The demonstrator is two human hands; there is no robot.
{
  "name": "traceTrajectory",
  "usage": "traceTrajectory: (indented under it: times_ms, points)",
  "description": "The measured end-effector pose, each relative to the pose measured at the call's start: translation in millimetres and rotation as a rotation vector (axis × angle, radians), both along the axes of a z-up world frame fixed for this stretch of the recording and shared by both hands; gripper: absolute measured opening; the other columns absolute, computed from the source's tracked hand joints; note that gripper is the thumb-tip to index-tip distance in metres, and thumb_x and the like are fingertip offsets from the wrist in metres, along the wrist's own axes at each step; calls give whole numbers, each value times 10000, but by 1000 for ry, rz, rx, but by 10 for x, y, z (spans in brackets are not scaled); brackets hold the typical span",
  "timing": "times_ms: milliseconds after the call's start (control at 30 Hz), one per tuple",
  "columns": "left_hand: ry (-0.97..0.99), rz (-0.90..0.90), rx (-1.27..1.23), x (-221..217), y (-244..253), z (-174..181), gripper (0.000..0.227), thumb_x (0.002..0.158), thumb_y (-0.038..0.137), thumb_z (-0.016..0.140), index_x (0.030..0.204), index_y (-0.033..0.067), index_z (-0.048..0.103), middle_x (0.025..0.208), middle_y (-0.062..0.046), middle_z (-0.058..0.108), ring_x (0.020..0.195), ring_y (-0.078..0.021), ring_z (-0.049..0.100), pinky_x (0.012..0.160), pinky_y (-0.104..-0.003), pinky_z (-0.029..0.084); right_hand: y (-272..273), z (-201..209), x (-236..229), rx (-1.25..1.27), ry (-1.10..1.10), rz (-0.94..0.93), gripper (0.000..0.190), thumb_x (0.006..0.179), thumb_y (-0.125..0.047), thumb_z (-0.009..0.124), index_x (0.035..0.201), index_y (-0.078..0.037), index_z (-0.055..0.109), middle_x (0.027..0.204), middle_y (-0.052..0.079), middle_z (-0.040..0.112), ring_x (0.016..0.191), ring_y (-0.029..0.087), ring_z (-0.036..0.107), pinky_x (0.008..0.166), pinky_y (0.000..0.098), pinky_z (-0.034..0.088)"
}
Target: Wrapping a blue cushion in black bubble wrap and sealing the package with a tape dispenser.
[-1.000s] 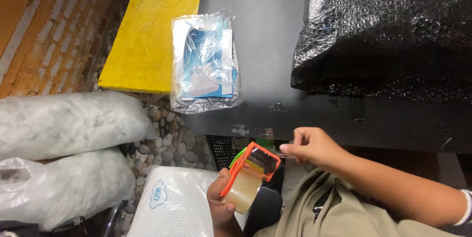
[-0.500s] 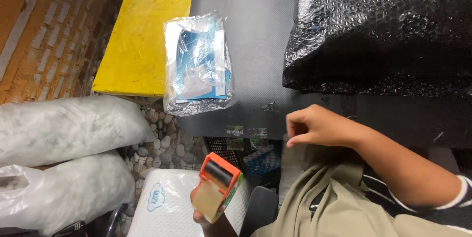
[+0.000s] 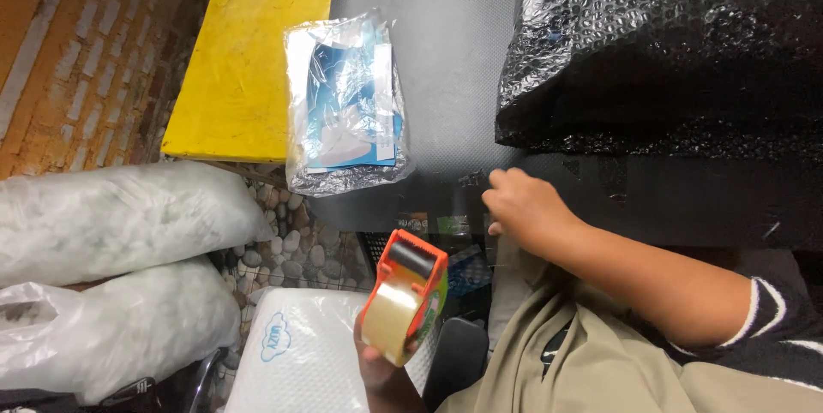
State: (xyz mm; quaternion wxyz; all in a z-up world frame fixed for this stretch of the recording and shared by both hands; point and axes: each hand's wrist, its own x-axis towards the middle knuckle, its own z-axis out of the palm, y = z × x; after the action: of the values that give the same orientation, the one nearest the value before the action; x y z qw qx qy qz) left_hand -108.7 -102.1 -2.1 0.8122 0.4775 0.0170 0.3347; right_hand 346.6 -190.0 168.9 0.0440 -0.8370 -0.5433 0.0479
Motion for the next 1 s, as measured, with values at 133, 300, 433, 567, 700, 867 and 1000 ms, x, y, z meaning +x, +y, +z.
traceTrajectory:
  times_ms: [133,300,433,567,700,867,1000]
  points:
    - [29,39,-11,652,186,313,693,863,432,929,1288,-38,649,1247,-244,683,1117,-344,693,926,-470,591,-139,297,56,344,85,-114,532,658,-424,910,983,-130,608,843,30,572,875,270,663,703,386,573]
    - [79,75,77,1728,264,1427,684,877,495,901,1281,-10,676,1237,-206,648,1118,-322,648,916,-430,564,-252,1017,-192,793,418,10,283,863,-344,799,1022,-126,713,877,32,670,809,195,620,757,334,493]
    - [97,63,231,1894,179,1774,591,894,511,866,1124,-7,699,1095,-103,509,1028,-245,565,877,-372,538,-244,1115,-409,845,340,199,409,819,-405,847,1086,-118,730,999,73,669,892,230,628,778,349,517]
    - [135,142,401,1886,219,1675,533,890,547,835,1044,57,691,999,-74,469,962,-213,475,855,-346,467,-148,1029,-521,867,216,205,325,859,-352,844,1026,-110,706,937,53,635,774,230,565,666,348,476]
    - [157,257,649,1937,212,1732,468,889,546,774,810,117,607,787,4,621,812,-208,424,773,-344,371,-116,1017,-574,884,327,187,132,897,-225,792,928,-124,714,896,48,644,754,227,569,682,352,470]
    - [165,272,724,1946,223,1684,499,886,567,758,763,131,549,782,3,648,768,-211,420,736,-339,362,-139,1053,-684,932,298,256,71,946,-28,690,902,-63,646,906,93,669,764,256,620,679,360,513]
    - [134,175,690,1961,189,1730,580,897,669,720,871,94,644,875,-21,664,840,-227,484,775,-359,412,-214,1123,-774,865,8,259,123,974,34,621,870,-24,589,840,105,620,726,265,596,701,378,532]
